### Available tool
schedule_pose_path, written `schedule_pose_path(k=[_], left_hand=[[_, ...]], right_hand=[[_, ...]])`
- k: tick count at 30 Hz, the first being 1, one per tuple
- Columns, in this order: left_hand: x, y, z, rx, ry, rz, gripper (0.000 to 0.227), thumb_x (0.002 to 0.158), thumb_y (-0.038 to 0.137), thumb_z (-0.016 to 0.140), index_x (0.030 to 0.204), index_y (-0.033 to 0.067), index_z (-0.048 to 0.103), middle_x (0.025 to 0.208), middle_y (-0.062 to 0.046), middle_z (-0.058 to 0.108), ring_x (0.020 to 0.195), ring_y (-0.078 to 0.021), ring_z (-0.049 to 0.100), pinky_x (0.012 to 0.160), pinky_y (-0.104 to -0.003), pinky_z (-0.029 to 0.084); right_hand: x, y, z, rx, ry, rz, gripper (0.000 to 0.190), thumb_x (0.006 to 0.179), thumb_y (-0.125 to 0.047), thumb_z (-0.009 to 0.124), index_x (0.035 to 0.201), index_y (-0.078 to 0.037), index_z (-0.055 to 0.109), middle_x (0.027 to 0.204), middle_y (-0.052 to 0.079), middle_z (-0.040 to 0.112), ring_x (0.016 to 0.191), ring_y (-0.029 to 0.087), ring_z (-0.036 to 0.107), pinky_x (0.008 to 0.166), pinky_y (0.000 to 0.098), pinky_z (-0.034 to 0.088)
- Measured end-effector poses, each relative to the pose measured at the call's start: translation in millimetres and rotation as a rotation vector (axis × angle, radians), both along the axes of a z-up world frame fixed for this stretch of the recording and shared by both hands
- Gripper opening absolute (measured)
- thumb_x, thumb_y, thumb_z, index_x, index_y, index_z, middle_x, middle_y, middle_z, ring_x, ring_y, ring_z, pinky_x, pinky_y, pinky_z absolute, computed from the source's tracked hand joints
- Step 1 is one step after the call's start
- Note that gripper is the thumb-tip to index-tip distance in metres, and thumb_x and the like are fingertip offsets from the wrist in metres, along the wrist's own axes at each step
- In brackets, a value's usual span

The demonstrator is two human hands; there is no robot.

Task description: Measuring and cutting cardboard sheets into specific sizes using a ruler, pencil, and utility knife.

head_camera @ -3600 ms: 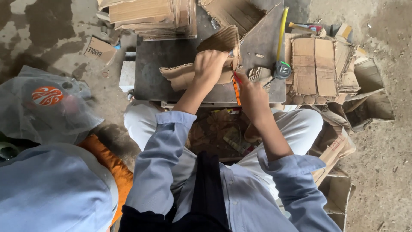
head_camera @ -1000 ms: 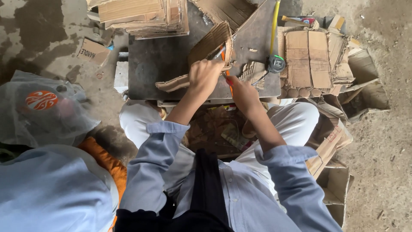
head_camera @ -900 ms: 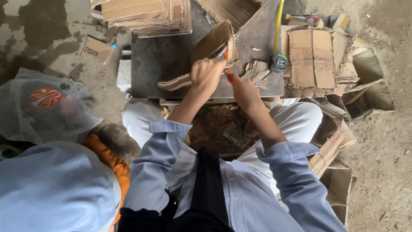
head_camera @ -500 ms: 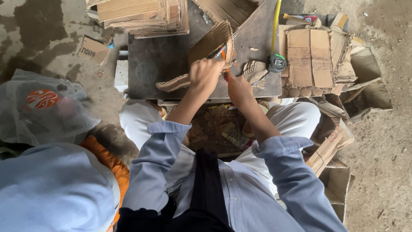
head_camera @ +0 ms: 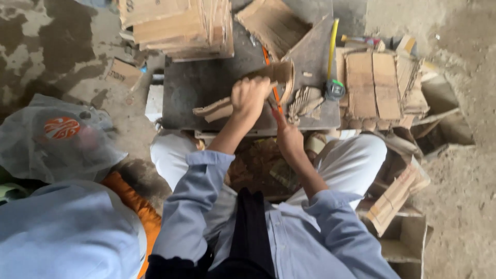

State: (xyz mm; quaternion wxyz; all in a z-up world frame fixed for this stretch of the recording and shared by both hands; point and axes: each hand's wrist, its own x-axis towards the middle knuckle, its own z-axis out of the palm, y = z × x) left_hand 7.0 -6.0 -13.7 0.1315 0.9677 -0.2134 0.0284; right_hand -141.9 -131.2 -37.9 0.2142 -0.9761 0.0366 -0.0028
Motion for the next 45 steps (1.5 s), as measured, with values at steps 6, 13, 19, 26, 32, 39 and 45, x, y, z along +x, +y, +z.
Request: schedule_pose_path(k=[6, 13, 19, 26, 32, 39, 45], left_hand=[[-8, 5, 19, -0.029, -0.045, -0.026, 0.018, 0.093, 0.032, 0.062, 0.086, 0.0163, 0.067, 0.075, -0.004, 0.068, 0.074, -0.0302, 0.070, 0.072, -0.045, 0.055], [-15, 15, 25, 0.027, -0.095, -0.063, 0.016, 0.095, 0.035, 0.061, 0.084, 0.0245, 0.065, 0.074, 0.004, 0.068, 0.074, -0.0230, 0.070, 0.071, -0.039, 0.055], [28, 52, 55, 0.024, 0.086, 0.148, 0.028, 0.098, 0.048, 0.055, 0.097, 0.0244, 0.069, 0.094, -0.001, 0.074, 0.092, -0.0281, 0.072, 0.081, -0.045, 0.055], [80, 99, 136, 0.028, 0.235, 0.047, 0.034, 0.079, 0.041, 0.081, 0.086, 0.0106, 0.066, 0.095, -0.013, 0.072, 0.085, -0.0366, 0.069, 0.067, -0.050, 0.052], [46, 71, -9, 0.297, -0.455, 0.162, 0.061, 0.089, 0.022, 0.072, 0.148, 0.0313, 0.058, 0.171, 0.002, 0.016, 0.154, -0.0274, 0.019, 0.117, -0.053, 0.029], [-24, 80, -12, 0.159, -0.761, 0.179, 0.080, 0.088, 0.016, 0.081, 0.155, 0.0380, 0.043, 0.162, -0.008, 0.039, 0.148, -0.0323, 0.037, 0.112, -0.051, 0.042], [-64, 75, -45, 0.089, -0.079, 0.323, 0.065, 0.084, 0.004, 0.079, 0.144, 0.0132, 0.054, 0.155, -0.017, 0.043, 0.137, -0.0348, 0.049, 0.117, -0.056, 0.030]], right_hand=[[-7, -3, -13, -0.071, 0.024, -0.016, 0.067, 0.095, -0.002, 0.048, 0.153, -0.032, 0.038, 0.080, 0.018, 0.068, 0.069, 0.040, 0.073, 0.057, 0.0537, 0.058], [33, 10, -43, -0.061, 0.077, -0.003, 0.063, 0.096, -0.002, 0.049, 0.153, -0.029, 0.038, 0.079, 0.018, 0.069, 0.069, 0.037, 0.073, 0.057, 0.0507, 0.058], [18, 16, -22, -0.002, 0.058, 0.020, 0.060, 0.101, -0.008, 0.048, 0.155, -0.031, 0.034, 0.076, 0.018, 0.068, 0.069, 0.037, 0.074, 0.057, 0.0478, 0.058], [-10, -10, 49, 0.106, -0.033, 0.025, 0.049, 0.097, -0.016, 0.058, 0.143, -0.033, 0.053, 0.085, 0.018, 0.074, 0.068, 0.043, 0.069, 0.049, 0.0533, 0.049], [-5, -3, 0, 0.160, -0.108, 0.103, 0.052, 0.103, -0.005, 0.057, 0.151, -0.018, 0.042, 0.068, 0.007, 0.064, 0.041, 0.016, 0.050, 0.030, 0.0327, 0.042], [-26, 46, 23, 0.262, 0.236, -0.140, 0.051, 0.098, -0.037, 0.059, 0.141, -0.022, 0.037, 0.101, 0.025, 0.067, 0.097, 0.050, 0.069, 0.083, 0.0629, 0.054], [-21, 55, -7, 0.190, 0.195, -0.271, 0.043, 0.091, -0.035, 0.069, 0.122, -0.022, 0.042, 0.111, 0.012, 0.058, 0.086, 0.047, 0.070, 0.078, 0.0615, 0.058]])
